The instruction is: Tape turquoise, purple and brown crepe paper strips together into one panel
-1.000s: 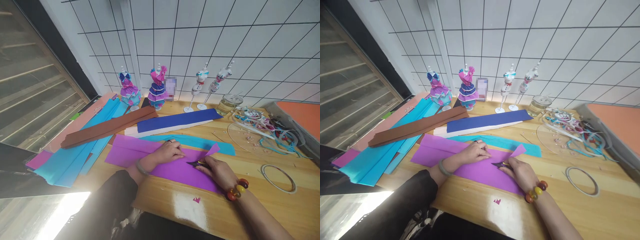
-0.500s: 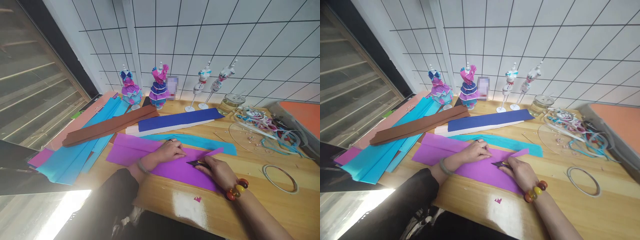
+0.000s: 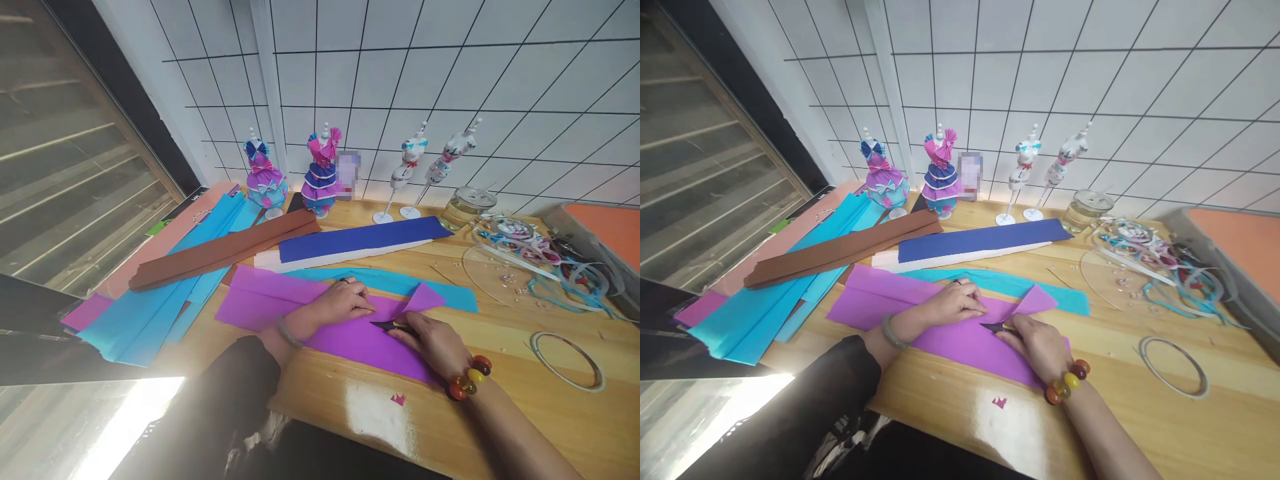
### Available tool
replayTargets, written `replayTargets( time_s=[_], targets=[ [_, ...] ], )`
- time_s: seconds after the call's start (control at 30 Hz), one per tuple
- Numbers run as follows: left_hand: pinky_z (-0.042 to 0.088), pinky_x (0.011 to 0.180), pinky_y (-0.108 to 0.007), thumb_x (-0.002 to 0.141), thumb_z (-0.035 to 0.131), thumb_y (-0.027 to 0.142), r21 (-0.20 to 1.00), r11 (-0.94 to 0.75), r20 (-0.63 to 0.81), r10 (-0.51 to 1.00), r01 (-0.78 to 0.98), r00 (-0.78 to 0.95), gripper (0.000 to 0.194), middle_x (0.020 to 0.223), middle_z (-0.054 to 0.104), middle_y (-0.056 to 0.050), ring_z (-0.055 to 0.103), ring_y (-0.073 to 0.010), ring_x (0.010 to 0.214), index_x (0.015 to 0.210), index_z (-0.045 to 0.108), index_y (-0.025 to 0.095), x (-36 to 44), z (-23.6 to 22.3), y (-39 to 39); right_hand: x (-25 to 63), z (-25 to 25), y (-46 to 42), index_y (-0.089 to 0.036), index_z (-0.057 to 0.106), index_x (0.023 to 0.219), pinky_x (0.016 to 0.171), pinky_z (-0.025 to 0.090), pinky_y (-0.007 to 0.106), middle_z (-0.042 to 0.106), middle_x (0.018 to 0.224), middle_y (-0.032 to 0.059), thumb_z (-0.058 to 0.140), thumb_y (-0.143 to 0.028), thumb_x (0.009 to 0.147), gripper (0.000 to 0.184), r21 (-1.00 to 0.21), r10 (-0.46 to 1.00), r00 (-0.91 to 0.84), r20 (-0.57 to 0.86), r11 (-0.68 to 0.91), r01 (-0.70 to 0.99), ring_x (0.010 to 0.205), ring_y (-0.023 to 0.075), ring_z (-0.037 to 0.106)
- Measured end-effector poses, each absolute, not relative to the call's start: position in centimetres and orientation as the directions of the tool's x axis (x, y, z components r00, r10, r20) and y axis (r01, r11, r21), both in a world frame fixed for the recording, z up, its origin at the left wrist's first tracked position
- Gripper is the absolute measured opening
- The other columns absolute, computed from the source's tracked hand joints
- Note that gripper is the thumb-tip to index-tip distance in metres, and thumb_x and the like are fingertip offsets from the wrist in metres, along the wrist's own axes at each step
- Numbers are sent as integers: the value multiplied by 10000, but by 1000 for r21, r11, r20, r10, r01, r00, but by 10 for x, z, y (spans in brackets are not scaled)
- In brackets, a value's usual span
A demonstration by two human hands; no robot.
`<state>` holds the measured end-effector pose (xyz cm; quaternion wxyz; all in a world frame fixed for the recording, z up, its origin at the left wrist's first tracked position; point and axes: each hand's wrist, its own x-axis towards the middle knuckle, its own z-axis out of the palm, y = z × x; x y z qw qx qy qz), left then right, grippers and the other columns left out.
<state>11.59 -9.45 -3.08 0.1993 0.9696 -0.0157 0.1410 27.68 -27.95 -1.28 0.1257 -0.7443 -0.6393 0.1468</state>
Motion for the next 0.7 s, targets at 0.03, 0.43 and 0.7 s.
replayTargets(
  time_s=[0.03, 0.43, 0.7],
  targets=[
    [347, 845, -298, 885, 531, 341, 386, -919, 279, 29, -84, 960, 215, 938, 598, -49, 505, -155, 900, 958, 719, 266, 116, -31, -94, 277, -14, -280, -268, 596, 899, 706, 485, 321, 689, 901, 22, 404, -540, 877, 334, -368, 989, 139, -54, -150, 918, 824, 199, 649],
    [355, 825, -282, 887, 520, 365, 405, -911, 282, 41, -80, 959, 229, 918, 594, -41, 501, -149, 890, 969, 717, 282, 117, -32, -94, 273, -17, -275, -252, 601, 875, 683, 474, 293, 691, 869, 13, 400, -505, 891, 324, -373, 994, 106, -13, -103, 922, 776, 174, 645],
    [346, 846, -281, 886, 526, 353, 404, -912, 260, 36, -75, 965, 221, 949, 600, -42, 498, -150, 905, 977, 713, 279, 117, -32, -93, 267, -13, -272, -240, 585, 866, 674, 468, 288, 691, 859, 20, 404, -491, 893, 310, -364, 995, 103, -14, -101, 926, 770, 177, 646]
  ],
)
